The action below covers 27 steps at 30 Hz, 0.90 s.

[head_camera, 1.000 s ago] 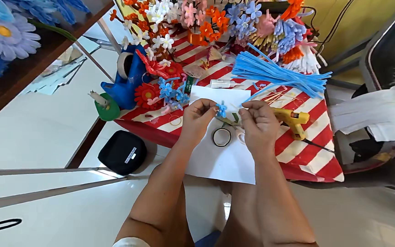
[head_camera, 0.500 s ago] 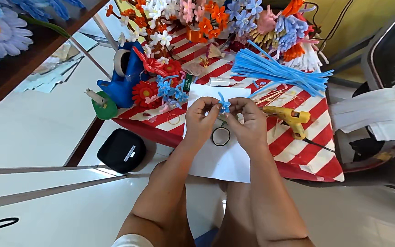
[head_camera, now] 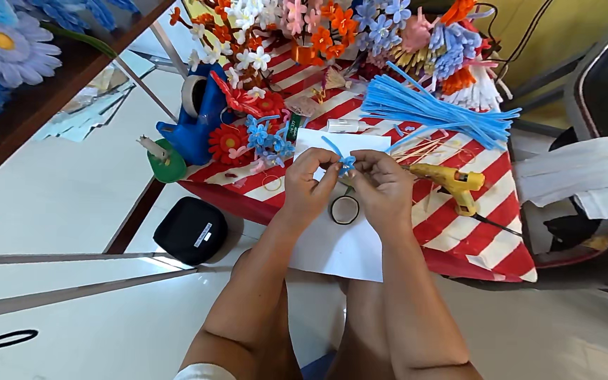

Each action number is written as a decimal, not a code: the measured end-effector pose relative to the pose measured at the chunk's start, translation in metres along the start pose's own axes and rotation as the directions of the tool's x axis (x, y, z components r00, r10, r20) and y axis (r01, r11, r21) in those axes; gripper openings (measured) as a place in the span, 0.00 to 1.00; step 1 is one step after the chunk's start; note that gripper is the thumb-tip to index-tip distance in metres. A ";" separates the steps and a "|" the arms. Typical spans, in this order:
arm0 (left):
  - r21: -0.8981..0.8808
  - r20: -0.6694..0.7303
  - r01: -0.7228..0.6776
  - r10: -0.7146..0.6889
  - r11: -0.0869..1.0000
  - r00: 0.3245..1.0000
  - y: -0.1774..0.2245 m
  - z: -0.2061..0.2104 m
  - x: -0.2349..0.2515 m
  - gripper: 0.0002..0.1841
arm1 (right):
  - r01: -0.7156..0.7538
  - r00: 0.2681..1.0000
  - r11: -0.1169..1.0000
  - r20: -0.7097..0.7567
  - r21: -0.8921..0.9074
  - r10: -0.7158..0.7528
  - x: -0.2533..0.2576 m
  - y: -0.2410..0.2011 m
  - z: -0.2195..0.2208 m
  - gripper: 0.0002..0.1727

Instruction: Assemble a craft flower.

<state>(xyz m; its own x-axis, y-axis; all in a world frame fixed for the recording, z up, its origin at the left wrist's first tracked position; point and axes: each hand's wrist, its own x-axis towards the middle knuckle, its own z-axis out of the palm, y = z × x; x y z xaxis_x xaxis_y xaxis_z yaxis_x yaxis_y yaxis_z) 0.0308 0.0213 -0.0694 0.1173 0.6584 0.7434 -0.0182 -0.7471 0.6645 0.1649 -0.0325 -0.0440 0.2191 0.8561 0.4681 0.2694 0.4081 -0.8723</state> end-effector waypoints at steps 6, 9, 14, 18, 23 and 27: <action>0.067 0.013 -0.128 0.128 0.989 0.992 -0.001 -0.006 0.001 0.03 | -0.014 1.000 1.000 -0.018 0.015 0.014 0.000 -0.006 0.005 0.17; 0.034 -0.012 -0.095 0.096 0.995 0.995 0.000 -0.006 0.000 0.04 | -0.011 0.999 0.999 -0.029 0.049 0.012 -0.001 -0.008 0.007 0.15; -0.077 -0.061 0.067 -0.072 0.995 0.996 0.001 -0.003 -0.004 0.04 | 0.155 0.987 0.988 0.039 0.009 -0.155 0.001 0.003 0.010 0.07; -0.076 -0.042 0.104 -0.108 0.992 0.993 0.002 -0.004 -0.005 0.04 | 0.213 0.976 0.975 0.055 -0.064 -0.210 0.002 0.004 0.008 0.09; -0.104 -0.033 0.132 -0.136 0.986 0.990 0.003 -0.005 -0.005 0.03 | 0.250 0.967 0.964 0.066 -0.095 -0.245 0.002 0.004 0.007 0.09; -0.136 -0.025 0.158 -0.163 0.978 0.986 0.004 -0.004 -0.005 0.03 | 0.273 0.961 0.956 0.070 -0.106 -0.267 0.003 0.005 0.005 0.08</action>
<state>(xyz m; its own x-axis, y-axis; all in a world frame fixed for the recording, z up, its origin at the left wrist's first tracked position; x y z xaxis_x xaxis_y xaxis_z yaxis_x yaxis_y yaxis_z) 0.0261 0.0151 -0.0700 0.0939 0.7733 0.6271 -0.1347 -0.6142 0.7776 0.1618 -0.0261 -0.0480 0.0732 0.7360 0.6730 0.4168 0.5905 -0.6911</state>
